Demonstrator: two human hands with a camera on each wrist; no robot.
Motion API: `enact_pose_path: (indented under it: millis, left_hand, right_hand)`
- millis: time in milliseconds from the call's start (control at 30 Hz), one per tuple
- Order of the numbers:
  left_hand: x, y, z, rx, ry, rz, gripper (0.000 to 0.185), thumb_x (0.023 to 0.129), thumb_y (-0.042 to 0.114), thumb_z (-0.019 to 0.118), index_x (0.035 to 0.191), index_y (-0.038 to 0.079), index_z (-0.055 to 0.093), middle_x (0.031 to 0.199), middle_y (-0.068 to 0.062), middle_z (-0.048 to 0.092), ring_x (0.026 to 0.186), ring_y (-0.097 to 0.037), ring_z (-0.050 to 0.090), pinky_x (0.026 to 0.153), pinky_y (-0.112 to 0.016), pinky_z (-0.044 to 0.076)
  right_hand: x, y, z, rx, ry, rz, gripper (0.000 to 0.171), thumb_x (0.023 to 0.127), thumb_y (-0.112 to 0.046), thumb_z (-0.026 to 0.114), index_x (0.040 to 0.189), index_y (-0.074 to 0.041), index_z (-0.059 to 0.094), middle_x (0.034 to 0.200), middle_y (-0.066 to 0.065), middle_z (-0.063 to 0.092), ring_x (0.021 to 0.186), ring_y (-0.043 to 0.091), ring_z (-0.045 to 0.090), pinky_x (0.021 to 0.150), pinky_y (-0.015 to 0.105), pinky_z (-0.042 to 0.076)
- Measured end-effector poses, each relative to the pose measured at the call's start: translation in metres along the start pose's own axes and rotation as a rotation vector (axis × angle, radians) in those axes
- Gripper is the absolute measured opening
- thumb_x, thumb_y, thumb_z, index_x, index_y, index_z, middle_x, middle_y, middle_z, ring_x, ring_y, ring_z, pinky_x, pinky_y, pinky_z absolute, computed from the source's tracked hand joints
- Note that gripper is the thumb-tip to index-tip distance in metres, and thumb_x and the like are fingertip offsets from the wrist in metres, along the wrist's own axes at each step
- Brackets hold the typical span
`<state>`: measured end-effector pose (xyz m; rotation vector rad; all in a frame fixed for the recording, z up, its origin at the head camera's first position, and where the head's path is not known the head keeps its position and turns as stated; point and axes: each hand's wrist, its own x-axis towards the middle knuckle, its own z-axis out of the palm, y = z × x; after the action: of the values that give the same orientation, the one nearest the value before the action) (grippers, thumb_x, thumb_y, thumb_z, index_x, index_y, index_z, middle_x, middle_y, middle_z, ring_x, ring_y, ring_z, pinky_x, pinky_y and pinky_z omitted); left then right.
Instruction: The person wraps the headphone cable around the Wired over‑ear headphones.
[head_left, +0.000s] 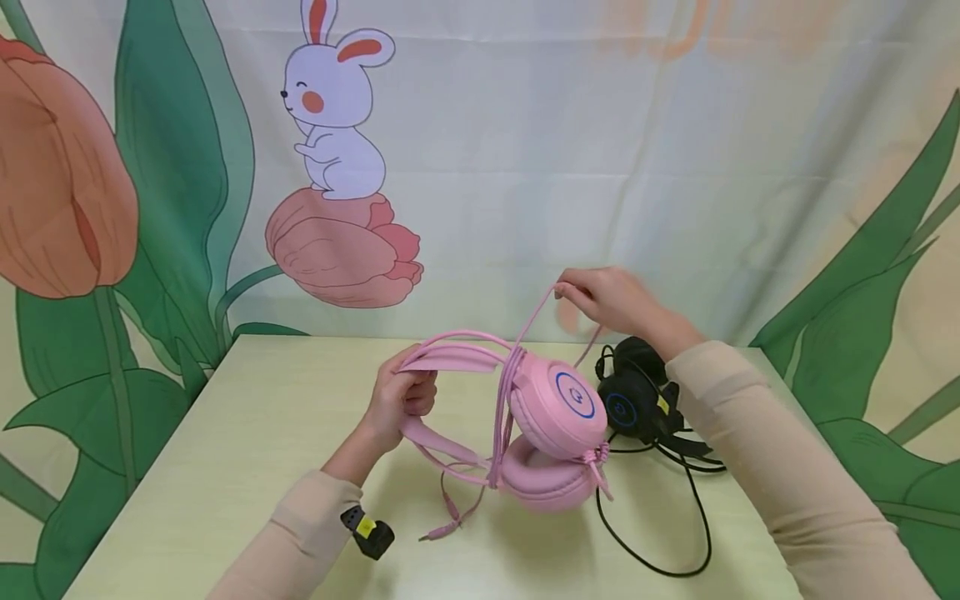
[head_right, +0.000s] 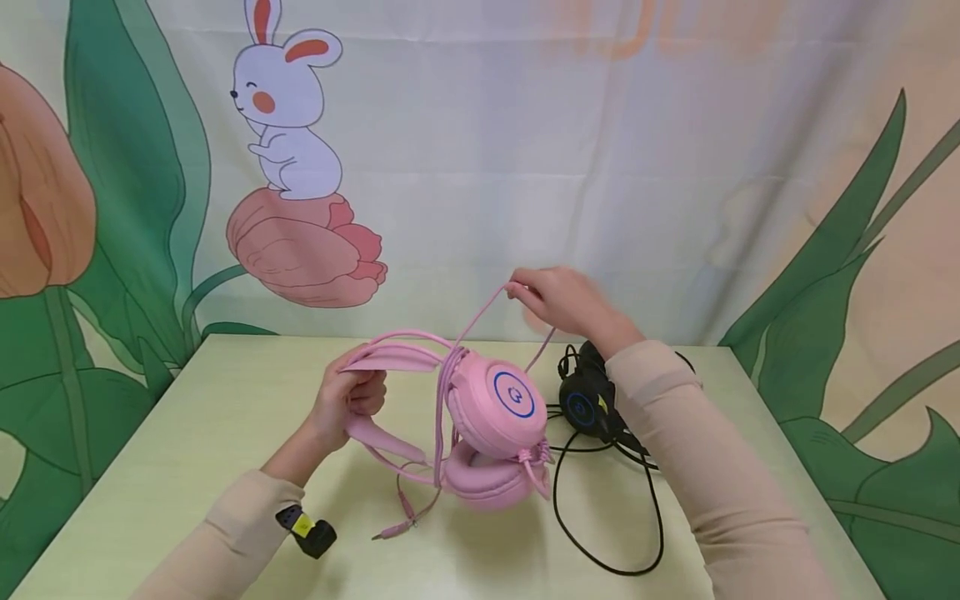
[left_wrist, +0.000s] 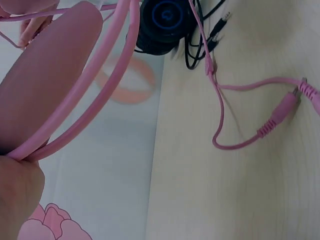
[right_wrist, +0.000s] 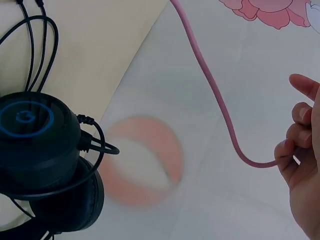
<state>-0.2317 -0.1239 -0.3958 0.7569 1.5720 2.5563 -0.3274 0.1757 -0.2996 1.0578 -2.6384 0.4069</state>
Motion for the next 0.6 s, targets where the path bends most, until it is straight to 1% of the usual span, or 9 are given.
enact_pose_path:
  millis: [67,167,300,333,367,433,500,567,600]
  left_hand:
    - [0.001,-0.001,0.002,-0.028,-0.017,0.005,0.020,0.086,0.000,0.032,0.073,0.009,0.044,0.052,-0.001,0.018,0.041,-0.013,0.010,0.038,-0.028,0.005]
    - [0.002,-0.001,0.004,-0.058,-0.021,0.010,0.020,0.086,0.001,0.031,0.074,0.009,0.045,0.053,-0.002,0.015,0.041,-0.013,0.009,0.038,-0.028,0.005]
    - [0.002,-0.001,0.006,-0.100,-0.001,0.008,0.021,0.084,0.001,0.026,0.074,0.008,0.043,0.052,-0.001,0.013,0.041,-0.012,0.008,0.038,-0.026,0.005]
    - [0.002,-0.002,0.006,-0.114,-0.003,0.010,0.022,0.084,0.000,0.024,0.074,0.008,0.042,0.052,-0.001,0.013,0.040,-0.011,0.008,0.038,-0.025,0.005]
    - [0.002,-0.002,0.006,-0.130,-0.004,0.009,0.023,0.084,0.000,0.023,0.075,0.008,0.042,0.053,-0.001,0.013,0.040,-0.011,0.009,0.038,-0.025,0.006]
    - [0.001,-0.002,0.007,-0.155,0.000,0.001,0.023,0.084,0.000,0.022,0.076,0.008,0.042,0.053,-0.001,0.012,0.040,-0.010,0.009,0.038,-0.023,0.007]
    - [0.001,-0.001,0.007,-0.181,0.005,-0.010,0.023,0.084,0.001,0.021,0.077,0.008,0.042,0.053,0.000,0.012,0.040,-0.010,0.010,0.038,-0.022,0.008]
    - [0.001,0.000,0.008,-0.196,0.021,-0.019,0.023,0.084,0.002,0.022,0.078,0.008,0.043,0.053,0.000,0.012,0.040,-0.010,0.010,0.038,-0.022,0.009]
    - [0.001,0.001,0.009,-0.196,0.035,-0.020,0.022,0.084,0.002,0.022,0.077,0.008,0.043,0.053,0.000,0.013,0.040,-0.010,0.010,0.038,-0.021,0.009]
  right_hand:
    - [0.001,0.000,0.003,0.026,-0.009,0.012,0.025,0.097,-0.031,0.043,0.099,-0.017,0.063,0.089,-0.001,0.067,0.059,0.010,0.048,0.058,0.029,0.040]
    - [0.001,0.000,0.007,0.063,-0.016,0.042,0.025,0.097,-0.030,0.042,0.099,-0.017,0.063,0.075,-0.002,0.062,0.053,0.011,0.041,0.055,0.028,0.036]
    - [-0.001,0.002,0.017,0.055,-0.002,0.044,0.026,0.097,-0.029,0.043,0.096,-0.018,0.066,0.056,-0.005,0.047,0.048,0.009,0.033,0.049,0.026,0.030]
    - [-0.002,0.002,0.020,0.058,-0.001,0.039,0.026,0.097,-0.028,0.044,0.095,-0.017,0.066,0.056,-0.005,0.048,0.048,0.010,0.034,0.049,0.027,0.030]
    - [-0.003,0.001,0.024,0.075,-0.002,0.036,0.025,0.097,-0.026,0.044,0.094,-0.016,0.067,0.060,-0.004,0.053,0.050,0.010,0.037,0.050,0.026,0.032]
    - [-0.008,0.001,0.031,0.152,-0.015,0.025,0.026,0.097,-0.026,0.043,0.095,-0.014,0.066,0.069,0.000,0.061,0.054,0.011,0.044,0.052,0.027,0.036]
    - [-0.013,-0.013,0.031,0.249,-0.011,0.036,0.024,0.097,-0.021,0.044,0.093,-0.011,0.064,0.076,0.003,0.062,0.061,0.012,0.048,0.057,0.027,0.040]
    - [-0.017,-0.015,0.039,0.328,-0.015,0.051,0.019,0.096,-0.017,0.044,0.093,-0.009,0.062,0.083,0.004,0.063,0.067,0.013,0.051,0.061,0.029,0.042]
    - [-0.020,-0.015,0.042,0.360,-0.018,0.045,0.019,0.096,-0.019,0.044,0.094,-0.010,0.061,0.082,0.004,0.061,0.068,0.014,0.051,0.063,0.029,0.042]
